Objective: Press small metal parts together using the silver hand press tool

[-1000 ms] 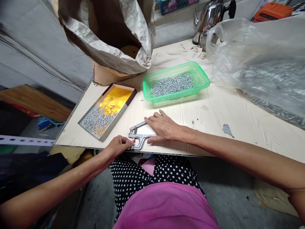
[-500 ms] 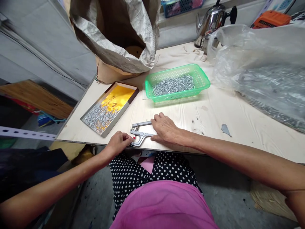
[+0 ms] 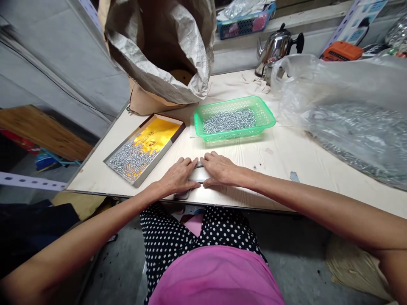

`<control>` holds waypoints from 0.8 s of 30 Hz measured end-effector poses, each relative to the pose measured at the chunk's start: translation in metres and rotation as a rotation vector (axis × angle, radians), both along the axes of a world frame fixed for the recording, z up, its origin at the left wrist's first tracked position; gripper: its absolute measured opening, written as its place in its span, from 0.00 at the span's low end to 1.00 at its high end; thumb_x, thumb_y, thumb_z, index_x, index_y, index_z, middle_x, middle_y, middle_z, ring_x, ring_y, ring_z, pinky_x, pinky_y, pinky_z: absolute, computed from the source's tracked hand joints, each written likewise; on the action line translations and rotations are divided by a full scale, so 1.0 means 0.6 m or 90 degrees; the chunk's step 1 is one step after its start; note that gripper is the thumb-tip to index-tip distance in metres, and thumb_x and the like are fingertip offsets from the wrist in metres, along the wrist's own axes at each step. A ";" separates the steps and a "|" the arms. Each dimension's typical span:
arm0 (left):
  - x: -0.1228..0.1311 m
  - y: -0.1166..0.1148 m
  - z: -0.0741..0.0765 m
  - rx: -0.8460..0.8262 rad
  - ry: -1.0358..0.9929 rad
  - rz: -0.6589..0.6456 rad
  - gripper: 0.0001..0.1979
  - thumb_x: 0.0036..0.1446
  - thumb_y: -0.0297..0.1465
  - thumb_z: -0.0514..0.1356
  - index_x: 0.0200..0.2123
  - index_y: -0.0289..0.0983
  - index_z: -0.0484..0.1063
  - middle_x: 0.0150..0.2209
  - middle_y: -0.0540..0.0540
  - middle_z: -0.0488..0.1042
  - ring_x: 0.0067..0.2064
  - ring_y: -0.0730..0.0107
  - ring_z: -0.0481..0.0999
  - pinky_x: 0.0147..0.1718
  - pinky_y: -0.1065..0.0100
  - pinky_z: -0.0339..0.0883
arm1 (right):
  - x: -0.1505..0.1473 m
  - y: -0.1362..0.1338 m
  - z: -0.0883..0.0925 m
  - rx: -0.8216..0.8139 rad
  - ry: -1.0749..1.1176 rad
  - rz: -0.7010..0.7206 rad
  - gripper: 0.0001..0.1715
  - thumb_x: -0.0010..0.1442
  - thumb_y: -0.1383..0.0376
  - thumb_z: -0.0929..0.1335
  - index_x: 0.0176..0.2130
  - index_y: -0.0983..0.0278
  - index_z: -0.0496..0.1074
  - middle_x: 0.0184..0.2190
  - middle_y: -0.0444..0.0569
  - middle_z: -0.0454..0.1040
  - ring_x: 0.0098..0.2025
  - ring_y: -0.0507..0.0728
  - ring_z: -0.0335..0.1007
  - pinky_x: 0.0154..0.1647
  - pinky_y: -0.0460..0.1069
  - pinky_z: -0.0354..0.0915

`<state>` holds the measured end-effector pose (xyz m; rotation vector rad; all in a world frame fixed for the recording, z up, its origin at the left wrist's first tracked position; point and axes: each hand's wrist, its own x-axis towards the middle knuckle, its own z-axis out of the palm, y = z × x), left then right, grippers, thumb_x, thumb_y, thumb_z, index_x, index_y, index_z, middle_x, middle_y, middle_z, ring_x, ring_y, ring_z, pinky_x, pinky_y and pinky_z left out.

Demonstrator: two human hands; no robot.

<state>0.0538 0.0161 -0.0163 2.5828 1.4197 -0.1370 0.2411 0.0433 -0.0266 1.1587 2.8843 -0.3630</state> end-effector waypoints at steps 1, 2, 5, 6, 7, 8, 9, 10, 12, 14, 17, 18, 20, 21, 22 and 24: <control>0.000 0.004 0.000 -0.001 0.000 -0.006 0.31 0.53 0.43 0.63 0.56 0.32 0.63 0.48 0.37 0.68 0.49 0.53 0.65 0.48 0.57 0.63 | 0.001 0.000 0.002 0.013 -0.020 -0.010 0.35 0.50 0.52 0.75 0.50 0.69 0.68 0.44 0.58 0.69 0.45 0.64 0.62 0.41 0.54 0.62; 0.000 0.006 0.000 0.000 -0.001 -0.007 0.29 0.54 0.44 0.62 0.53 0.33 0.65 0.47 0.38 0.69 0.49 0.53 0.65 0.47 0.58 0.63 | 0.001 0.000 0.005 0.028 -0.039 -0.014 0.30 0.52 0.53 0.74 0.48 0.69 0.69 0.43 0.58 0.69 0.44 0.64 0.62 0.41 0.54 0.62; 0.001 0.005 -0.002 0.008 -0.009 0.009 0.19 0.57 0.42 0.59 0.45 0.35 0.69 0.45 0.40 0.69 0.47 0.55 0.66 0.45 0.59 0.64 | -0.006 -0.002 0.011 0.062 -0.069 0.016 0.15 0.59 0.59 0.70 0.42 0.68 0.71 0.40 0.57 0.71 0.43 0.62 0.63 0.40 0.53 0.60; 0.001 0.004 -0.004 0.010 -0.012 0.020 0.16 0.59 0.41 0.59 0.43 0.35 0.69 0.44 0.41 0.70 0.46 0.56 0.66 0.44 0.59 0.64 | -0.011 -0.001 0.012 0.066 -0.074 0.025 0.12 0.61 0.61 0.69 0.40 0.68 0.71 0.39 0.57 0.71 0.42 0.62 0.64 0.39 0.52 0.60; 0.001 0.002 -0.005 0.009 -0.016 0.033 0.14 0.60 0.40 0.58 0.42 0.35 0.69 0.43 0.41 0.70 0.46 0.56 0.67 0.43 0.60 0.65 | -0.015 -0.001 0.012 0.067 -0.077 0.031 0.09 0.62 0.63 0.67 0.39 0.68 0.71 0.38 0.56 0.71 0.41 0.61 0.64 0.39 0.52 0.59; 0.001 0.000 -0.007 0.008 -0.018 0.045 0.13 0.61 0.39 0.57 0.41 0.35 0.69 0.42 0.41 0.70 0.45 0.57 0.67 0.41 0.60 0.65 | -0.020 0.000 0.011 0.066 -0.079 0.037 0.08 0.64 0.65 0.65 0.38 0.68 0.71 0.37 0.55 0.71 0.40 0.60 0.64 0.38 0.51 0.58; 0.001 -0.001 -0.008 0.007 -0.020 0.057 0.12 0.61 0.38 0.56 0.40 0.36 0.69 0.41 0.42 0.71 0.45 0.57 0.67 0.40 0.61 0.65 | -0.023 0.001 0.010 0.063 -0.078 0.042 0.08 0.65 0.66 0.64 0.38 0.67 0.71 0.36 0.54 0.72 0.39 0.59 0.64 0.37 0.51 0.58; 0.001 -0.001 -0.009 0.006 -0.021 0.067 0.11 0.62 0.38 0.55 0.40 0.36 0.69 0.41 0.42 0.71 0.44 0.58 0.67 0.39 0.62 0.65 | -0.026 0.002 0.008 0.061 -0.076 0.045 0.09 0.66 0.66 0.63 0.37 0.67 0.71 0.35 0.54 0.72 0.39 0.58 0.64 0.36 0.51 0.57; 0.001 0.000 -0.010 0.003 -0.019 0.072 0.11 0.63 0.39 0.55 0.39 0.36 0.70 0.40 0.43 0.71 0.44 0.58 0.67 0.39 0.62 0.65 | -0.028 0.004 0.004 0.057 -0.070 0.045 0.10 0.67 0.66 0.62 0.37 0.67 0.71 0.34 0.53 0.72 0.38 0.58 0.65 0.35 0.51 0.58; -0.001 0.003 -0.009 0.002 -0.014 0.074 0.12 0.62 0.39 0.56 0.39 0.36 0.70 0.40 0.42 0.71 0.45 0.58 0.67 0.39 0.62 0.65 | -0.026 0.007 0.000 0.063 -0.060 0.038 0.11 0.66 0.63 0.63 0.38 0.67 0.71 0.36 0.54 0.73 0.39 0.59 0.65 0.37 0.51 0.59; -0.010 0.001 -0.007 0.016 -0.027 0.110 0.20 0.59 0.42 0.60 0.48 0.34 0.69 0.45 0.40 0.70 0.48 0.55 0.67 0.42 0.60 0.66 | -0.016 0.010 -0.008 0.082 -0.005 0.025 0.17 0.63 0.59 0.67 0.48 0.67 0.69 0.46 0.57 0.72 0.47 0.62 0.65 0.43 0.54 0.63; -0.016 -0.003 -0.006 0.028 -0.046 0.127 0.24 0.58 0.43 0.61 0.52 0.34 0.66 0.48 0.39 0.69 0.50 0.54 0.66 0.43 0.60 0.66 | -0.011 0.010 -0.011 0.087 0.025 0.022 0.24 0.61 0.56 0.68 0.52 0.67 0.66 0.51 0.59 0.69 0.51 0.64 0.64 0.46 0.56 0.63; -0.032 -0.020 -0.003 0.065 -0.109 0.159 0.29 0.59 0.42 0.60 0.59 0.35 0.60 0.53 0.38 0.66 0.53 0.55 0.65 0.47 0.60 0.65 | -0.003 0.007 -0.018 0.095 0.087 0.025 0.35 0.59 0.53 0.70 0.58 0.68 0.60 0.58 0.64 0.62 0.57 0.67 0.59 0.51 0.60 0.62; -0.042 -0.032 -0.001 0.086 -0.144 0.178 0.28 0.60 0.41 0.59 0.60 0.35 0.60 0.54 0.38 0.65 0.53 0.56 0.65 0.48 0.60 0.64 | -0.001 0.004 -0.022 0.101 0.114 0.032 0.37 0.59 0.53 0.70 0.60 0.68 0.59 0.60 0.65 0.59 0.59 0.67 0.56 0.53 0.61 0.61; -0.053 -0.045 0.002 0.107 -0.176 0.203 0.24 0.62 0.39 0.57 0.58 0.35 0.61 0.53 0.39 0.66 0.53 0.58 0.66 0.49 0.61 0.63 | 0.001 -0.001 -0.025 0.106 0.137 0.040 0.36 0.60 0.53 0.69 0.60 0.68 0.59 0.61 0.65 0.58 0.60 0.68 0.55 0.53 0.62 0.61; -0.075 -0.069 0.007 0.123 -0.210 0.271 0.16 0.64 0.36 0.54 0.51 0.35 0.68 0.48 0.41 0.70 0.49 0.61 0.69 0.48 0.63 0.63 | 0.000 -0.015 -0.029 0.103 0.173 0.053 0.29 0.62 0.58 0.67 0.58 0.67 0.61 0.58 0.63 0.61 0.57 0.66 0.57 0.52 0.62 0.61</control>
